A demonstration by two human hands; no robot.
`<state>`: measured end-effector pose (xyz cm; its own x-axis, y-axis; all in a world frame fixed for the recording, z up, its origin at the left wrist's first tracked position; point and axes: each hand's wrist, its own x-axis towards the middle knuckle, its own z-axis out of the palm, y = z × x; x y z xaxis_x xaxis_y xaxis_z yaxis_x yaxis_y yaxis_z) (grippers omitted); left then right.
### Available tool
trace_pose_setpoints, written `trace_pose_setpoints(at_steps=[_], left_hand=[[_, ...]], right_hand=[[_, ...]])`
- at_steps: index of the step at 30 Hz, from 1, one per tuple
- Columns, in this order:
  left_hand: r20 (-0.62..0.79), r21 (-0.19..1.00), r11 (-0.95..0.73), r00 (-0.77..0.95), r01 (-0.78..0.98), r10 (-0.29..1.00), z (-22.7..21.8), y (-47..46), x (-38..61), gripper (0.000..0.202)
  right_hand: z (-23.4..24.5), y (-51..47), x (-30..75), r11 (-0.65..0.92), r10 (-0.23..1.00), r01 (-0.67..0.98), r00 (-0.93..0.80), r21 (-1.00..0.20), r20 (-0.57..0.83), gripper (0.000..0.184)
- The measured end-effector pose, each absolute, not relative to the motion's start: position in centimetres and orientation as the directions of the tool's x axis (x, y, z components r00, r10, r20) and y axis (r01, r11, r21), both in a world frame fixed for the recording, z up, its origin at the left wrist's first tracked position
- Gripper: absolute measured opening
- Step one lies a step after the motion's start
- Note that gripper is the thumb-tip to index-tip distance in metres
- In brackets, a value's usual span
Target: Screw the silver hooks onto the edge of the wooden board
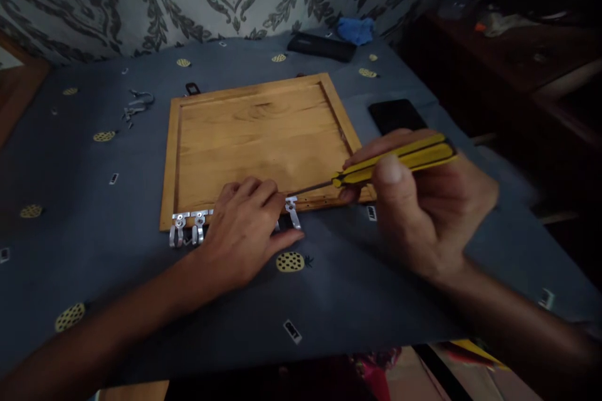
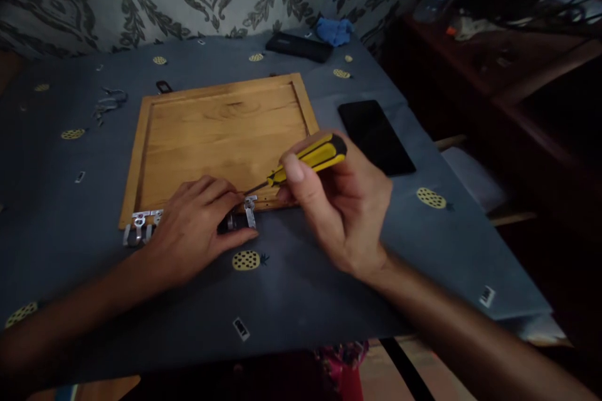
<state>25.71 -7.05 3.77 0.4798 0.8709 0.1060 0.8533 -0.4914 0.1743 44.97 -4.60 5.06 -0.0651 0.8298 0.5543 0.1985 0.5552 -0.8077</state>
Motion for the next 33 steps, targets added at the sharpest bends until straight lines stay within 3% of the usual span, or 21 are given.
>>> trace_pose_setpoints(at_steps=[4, 11, 24, 27, 33], left_hand=[[0.090, 0.163, -0.487, 0.478, 0.858, 0.874, 3.9, -7.1, 25.7, 0.037], [0.083, 0.167, -0.498, 0.491, 0.851, 0.867, 3.8, -7.0, 25.7, 0.038], [0.090, 0.162, -0.499, 0.491, 0.851, 0.867, 3.8, -7.0, 25.7, 0.038], [0.088, 0.161, -0.502, 0.494, 0.850, 0.865, 3.7, -7.0, 25.7, 0.038], [0.124, 0.160, -0.517, 0.502, 0.841, 0.856, 3.6, -7.1, 25.6, 0.037]], right_hand=[[4.3, -5.0, 45.0, 0.629, 0.776, 0.235, -0.130, -0.741, 0.617, 0.017], [4.4, -5.0, 45.3, 0.624, 0.777, 0.306, -0.144, -0.719, 0.613, 0.022], [4.4, -4.8, 45.3, 0.652, 0.753, 0.340, -0.182, -0.678, 0.633, 0.012], [4.4, -5.0, 45.5, 0.718, 0.689, 0.380, -0.267, -0.583, 0.674, 0.002], [5.4, -5.7, 45.4, 0.832, 0.545, 0.408, -0.468, -0.376, 0.696, 0.011]])
